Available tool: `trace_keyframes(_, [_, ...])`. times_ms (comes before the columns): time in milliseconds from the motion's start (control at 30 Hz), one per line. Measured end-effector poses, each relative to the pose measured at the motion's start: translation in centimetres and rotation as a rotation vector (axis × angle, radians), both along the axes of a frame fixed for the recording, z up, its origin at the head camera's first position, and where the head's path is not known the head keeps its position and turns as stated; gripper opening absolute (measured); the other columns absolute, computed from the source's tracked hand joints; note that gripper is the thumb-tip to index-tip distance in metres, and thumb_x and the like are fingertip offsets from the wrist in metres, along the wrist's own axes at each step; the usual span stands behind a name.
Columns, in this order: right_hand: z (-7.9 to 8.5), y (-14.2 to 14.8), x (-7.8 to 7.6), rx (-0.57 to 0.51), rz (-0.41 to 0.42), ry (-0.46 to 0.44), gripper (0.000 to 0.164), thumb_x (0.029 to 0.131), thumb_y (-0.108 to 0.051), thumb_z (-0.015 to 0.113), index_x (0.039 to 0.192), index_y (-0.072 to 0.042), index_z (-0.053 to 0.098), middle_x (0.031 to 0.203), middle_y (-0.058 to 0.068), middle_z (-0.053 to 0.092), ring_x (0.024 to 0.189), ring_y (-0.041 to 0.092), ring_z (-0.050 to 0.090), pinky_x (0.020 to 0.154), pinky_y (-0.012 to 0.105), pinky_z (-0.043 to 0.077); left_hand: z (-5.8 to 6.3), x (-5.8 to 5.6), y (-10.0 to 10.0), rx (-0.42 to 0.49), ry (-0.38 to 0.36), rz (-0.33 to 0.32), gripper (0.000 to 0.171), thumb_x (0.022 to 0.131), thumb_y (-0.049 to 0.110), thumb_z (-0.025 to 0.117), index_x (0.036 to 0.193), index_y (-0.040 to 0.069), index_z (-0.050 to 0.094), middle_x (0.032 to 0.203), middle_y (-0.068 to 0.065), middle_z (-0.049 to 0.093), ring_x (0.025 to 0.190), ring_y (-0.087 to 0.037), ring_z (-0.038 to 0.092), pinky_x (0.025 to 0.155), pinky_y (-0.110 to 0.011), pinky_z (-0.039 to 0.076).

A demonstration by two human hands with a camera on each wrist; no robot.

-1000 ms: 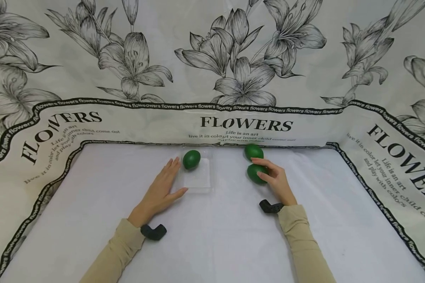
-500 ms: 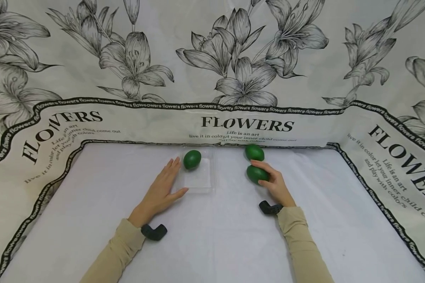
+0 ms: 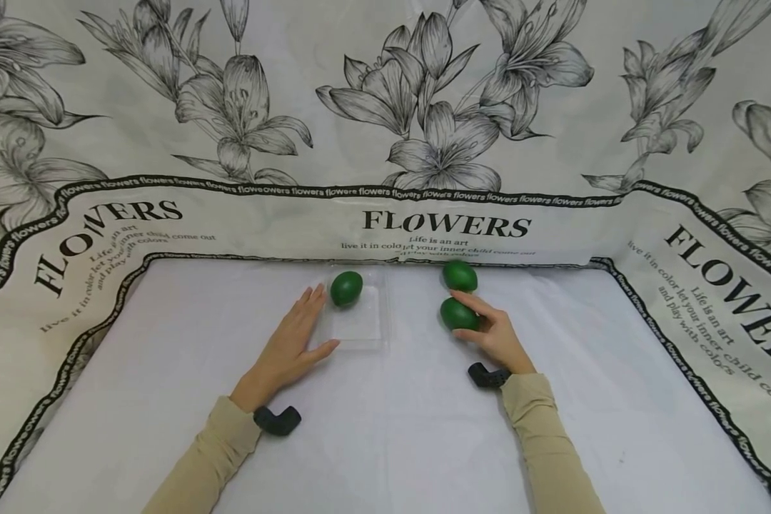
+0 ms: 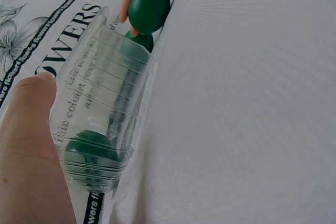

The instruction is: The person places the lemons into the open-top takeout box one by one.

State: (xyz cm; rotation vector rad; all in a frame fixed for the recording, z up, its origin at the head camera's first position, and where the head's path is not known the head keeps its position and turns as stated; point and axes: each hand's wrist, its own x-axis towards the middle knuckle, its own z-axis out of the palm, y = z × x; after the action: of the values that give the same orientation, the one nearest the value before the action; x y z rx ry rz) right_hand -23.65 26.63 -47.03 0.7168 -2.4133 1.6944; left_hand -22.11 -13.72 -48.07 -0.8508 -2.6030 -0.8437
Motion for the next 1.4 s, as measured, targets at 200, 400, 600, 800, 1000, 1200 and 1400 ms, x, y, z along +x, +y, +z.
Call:
trace_keyframes(200, [0.0, -0.2, -0.1, 0.018, 0.005, 0.008, 0.067, 0.078, 0.009, 0.079, 0.140, 0.005, 0.052, 0.143, 0.023, 0.047, 0.131, 0.014, 0.045, 0.104, 0.021, 0.040, 0.0, 0.1, -0.1, 0.008, -0.010, 0.000, 0.083, 0.095, 0.043, 0.060, 0.156, -0.001, 0.024, 0.164, -0.011, 0.018, 0.151, -0.032, 0.014, 0.121, -0.048, 0.015])
trace_keyframes(400, [0.1, 0.1, 0.1, 0.017, 0.092, 0.032, 0.064, 0.084, 0.013, 0.068, 0.144, 0.006, 0.045, 0.151, 0.026, 0.039, 0.140, 0.015, 0.035, 0.109, 0.019, 0.034, -0.1, 0.0, -0.1, 0.007, -0.009, -0.001, 0.084, 0.095, 0.042, 0.061, 0.156, 0.000, 0.023, 0.165, -0.010, 0.017, 0.151, -0.031, 0.013, 0.121, -0.047, 0.014])
trace_keyframes(600, [0.1, 0.3, 0.1, 0.017, 0.097, 0.025, 0.064, 0.085, 0.010, 0.070, 0.144, 0.005, 0.047, 0.148, 0.025, 0.042, 0.136, 0.014, 0.041, 0.108, 0.021, 0.038, -0.2, -0.1, -0.2, 0.008, -0.008, -0.001, 0.083, 0.095, 0.041, 0.061, 0.156, 0.000, 0.023, 0.164, -0.010, 0.018, 0.151, -0.031, 0.013, 0.121, -0.047, 0.014])
trace_keyframes(800, [-0.1, 0.1, 0.0, -0.006, 0.098, 0.015, 0.068, 0.078, 0.012, 0.077, 0.140, 0.004, 0.051, 0.143, 0.024, 0.047, 0.130, 0.016, 0.048, 0.105, 0.024, 0.043, 0.0, 0.0, -0.2, 0.007, -0.007, -0.003, 0.084, 0.095, 0.041, 0.061, 0.156, 0.000, 0.023, 0.164, -0.011, 0.018, 0.151, -0.031, 0.013, 0.121, -0.048, 0.015])
trace_keyframes(1000, [-0.2, -0.1, -0.1, 0.007, 0.075, -0.027, 0.069, 0.077, 0.007, 0.081, 0.139, 0.001, 0.052, 0.144, 0.020, 0.049, 0.130, 0.016, 0.048, 0.104, 0.023, 0.043, 0.0, -0.1, -0.2, 0.003, 0.002, -0.005, 0.084, 0.095, 0.044, 0.060, 0.156, -0.001, 0.023, 0.164, -0.012, 0.018, 0.151, -0.032, 0.014, 0.121, -0.047, 0.014])
trace_keyframes(1200, [0.1, -0.5, -0.2, 0.028, 0.013, -0.068, 0.069, 0.075, 0.002, 0.084, 0.138, -0.004, 0.055, 0.142, 0.015, 0.051, 0.127, 0.021, 0.050, 0.101, 0.022, 0.045, 0.0, -0.1, -0.1, 0.010, -0.002, -0.009, 0.084, 0.095, 0.045, 0.059, 0.156, -0.001, 0.023, 0.164, -0.012, 0.018, 0.151, -0.032, 0.014, 0.122, -0.045, 0.013])
trace_keyframes(1400, [0.7, -1.3, -0.3, 0.051, -0.039, -0.092, 0.069, 0.074, -0.002, 0.087, 0.136, -0.007, 0.058, 0.141, 0.012, 0.053, 0.127, 0.029, 0.050, 0.101, 0.022, 0.046, -0.1, -0.1, -0.1, 0.006, -0.011, -0.003, 0.084, 0.094, 0.041, 0.061, 0.156, 0.000, 0.022, 0.164, -0.011, 0.018, 0.151, -0.031, 0.013, 0.122, -0.045, 0.012])
